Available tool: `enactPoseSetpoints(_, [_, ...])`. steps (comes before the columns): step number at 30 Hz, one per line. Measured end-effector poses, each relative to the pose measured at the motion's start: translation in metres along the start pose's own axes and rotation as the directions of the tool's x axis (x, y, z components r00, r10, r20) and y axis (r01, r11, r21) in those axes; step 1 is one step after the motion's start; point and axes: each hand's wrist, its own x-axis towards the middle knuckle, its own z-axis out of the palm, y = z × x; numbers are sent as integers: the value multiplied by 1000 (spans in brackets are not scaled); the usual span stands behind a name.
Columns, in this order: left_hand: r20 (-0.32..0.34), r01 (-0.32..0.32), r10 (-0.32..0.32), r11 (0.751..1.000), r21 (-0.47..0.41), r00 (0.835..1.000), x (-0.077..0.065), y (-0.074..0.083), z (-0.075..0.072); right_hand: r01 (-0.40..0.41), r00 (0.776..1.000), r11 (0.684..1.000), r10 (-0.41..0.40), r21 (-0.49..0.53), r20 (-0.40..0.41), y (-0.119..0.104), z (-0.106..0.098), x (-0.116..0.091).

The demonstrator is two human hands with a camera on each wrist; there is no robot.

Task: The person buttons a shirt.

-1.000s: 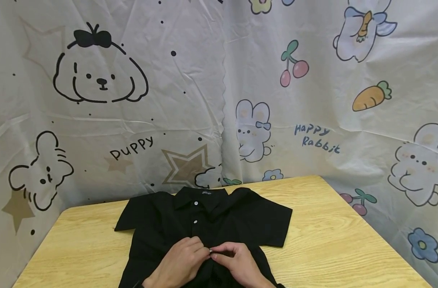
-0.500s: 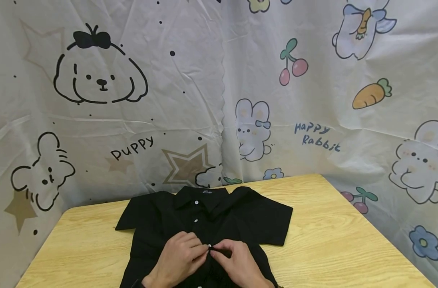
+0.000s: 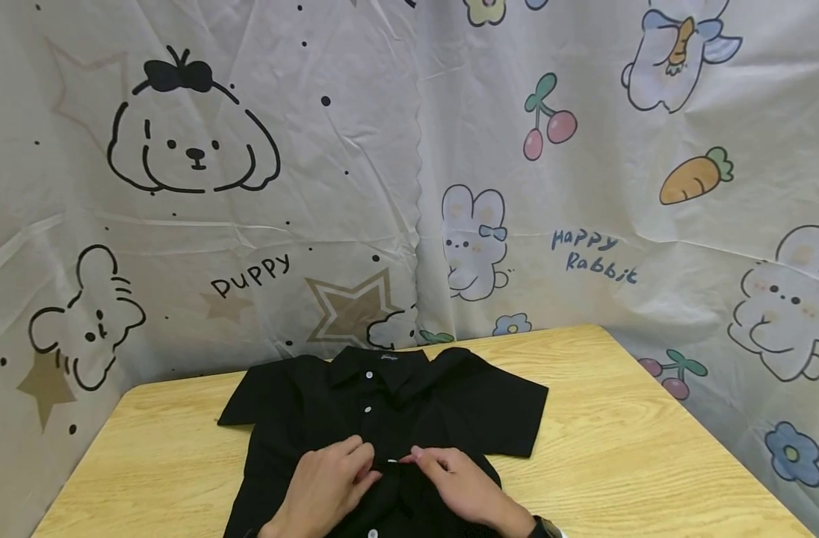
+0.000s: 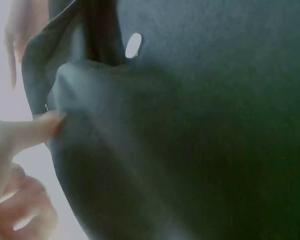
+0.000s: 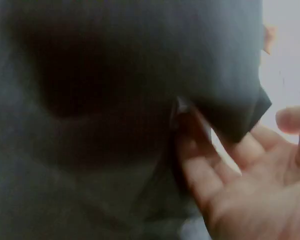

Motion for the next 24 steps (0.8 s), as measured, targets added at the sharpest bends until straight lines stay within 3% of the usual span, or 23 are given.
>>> enactPoseSetpoints(2, [154,35,-27,998,-50,988,-4,-2,-5,15,994,1000,-17,25,104,5,-5,-1])
enactPoseSetpoints(5, [357,77,-42,993,-87,933,-11,-8,-7,67,964,996,-51,-52,259,15,-9,0])
enactPoseSetpoints(7, [437,113,-66,990,-83,897,-13,-13,-6,104,945,978,-41,-179,325,20,-12,3])
enactPoseSetpoints(10, [511,166,-108,984,-69,853,-14,-19,-3,124,932,923,18,-365,363,27,-17,9])
enactPoseSetpoints(13, [557,217,-158,975,-41,815,-11,-24,1,82,933,880,98,-468,347,33,-25,20])
enactPoseSetpoints(15, [569,244,-186,969,-26,801,-8,-26,4,61,940,866,117,-497,320,36,-30,28])
enactPoseSetpoints(17, [567,261,-213,965,-2,796,-4,-26,7,57,947,859,115,-510,299,38,-34,35])
enactPoseSetpoints(24, [524,330,-327,940,91,787,10,-27,13,86,961,776,101,-624,259,42,-38,55])
